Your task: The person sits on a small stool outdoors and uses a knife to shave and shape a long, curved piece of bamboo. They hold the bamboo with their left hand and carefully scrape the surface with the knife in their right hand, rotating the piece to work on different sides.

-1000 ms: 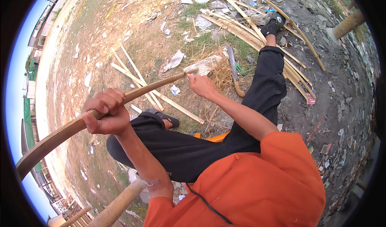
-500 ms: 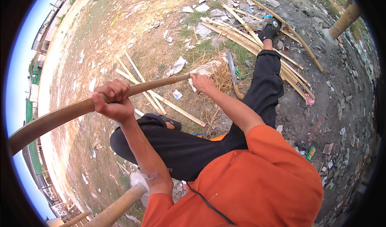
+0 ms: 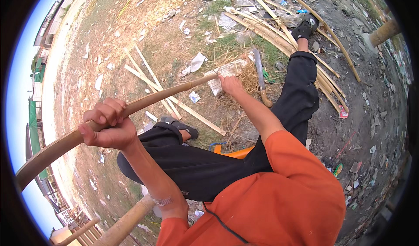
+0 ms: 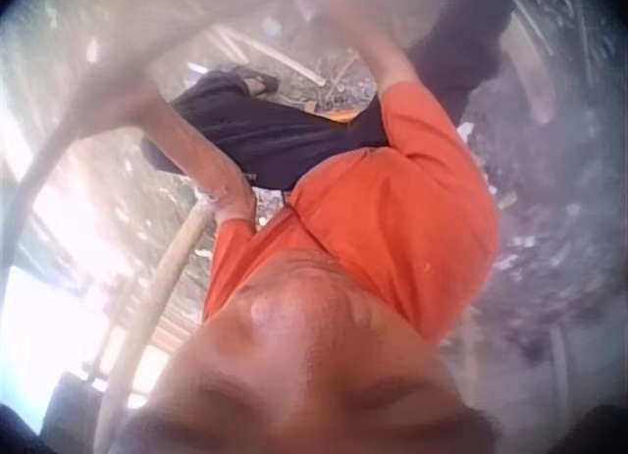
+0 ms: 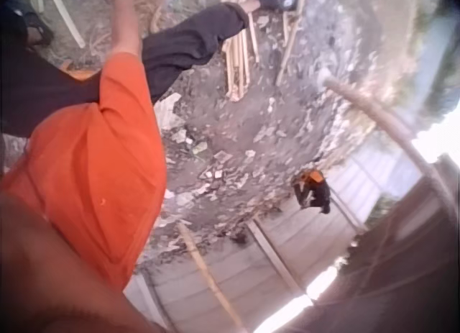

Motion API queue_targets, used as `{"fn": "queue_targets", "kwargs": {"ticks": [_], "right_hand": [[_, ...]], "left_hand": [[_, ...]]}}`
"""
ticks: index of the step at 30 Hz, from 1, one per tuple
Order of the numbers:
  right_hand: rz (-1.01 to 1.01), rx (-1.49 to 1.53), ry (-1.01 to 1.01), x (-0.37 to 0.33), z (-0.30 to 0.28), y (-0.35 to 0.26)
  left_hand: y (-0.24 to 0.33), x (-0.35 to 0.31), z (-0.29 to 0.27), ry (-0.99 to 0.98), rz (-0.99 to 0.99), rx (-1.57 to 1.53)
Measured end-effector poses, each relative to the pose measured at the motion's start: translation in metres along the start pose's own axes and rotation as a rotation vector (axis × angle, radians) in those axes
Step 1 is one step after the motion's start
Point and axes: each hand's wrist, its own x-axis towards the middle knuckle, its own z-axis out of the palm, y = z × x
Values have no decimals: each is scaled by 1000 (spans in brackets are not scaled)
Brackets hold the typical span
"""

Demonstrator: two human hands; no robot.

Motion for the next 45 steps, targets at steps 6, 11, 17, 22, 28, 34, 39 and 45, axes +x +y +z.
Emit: {"fn": "queue_targets", "kwargs": {"ticks": [6,11,17,22,28,34,39,45], "right_hand": [[-53,-20,-32,14,16,17],[65,205,-77,40,24,12],[318,818,-219,16,22,-16],[-149,522,39,-43,-38,-54],[1,110,-11,-16,-34,-27],[-83,-226,267,12,19,7],[34,-194,186,29,30,26],[-13,370,-83,-30,-24,-21]], "left_hand": [[0,5,2,115,-26,16],[3,10,13,228,-15,95],[1,15,2,332,-11,158],[-2,12,-1,302,-31,106],[2,7,1,303,-44,80],[-1,13,-3,291,-27,90],[1,11,5,387,-16,139],[1,8,-5,392,-46,125]]}}
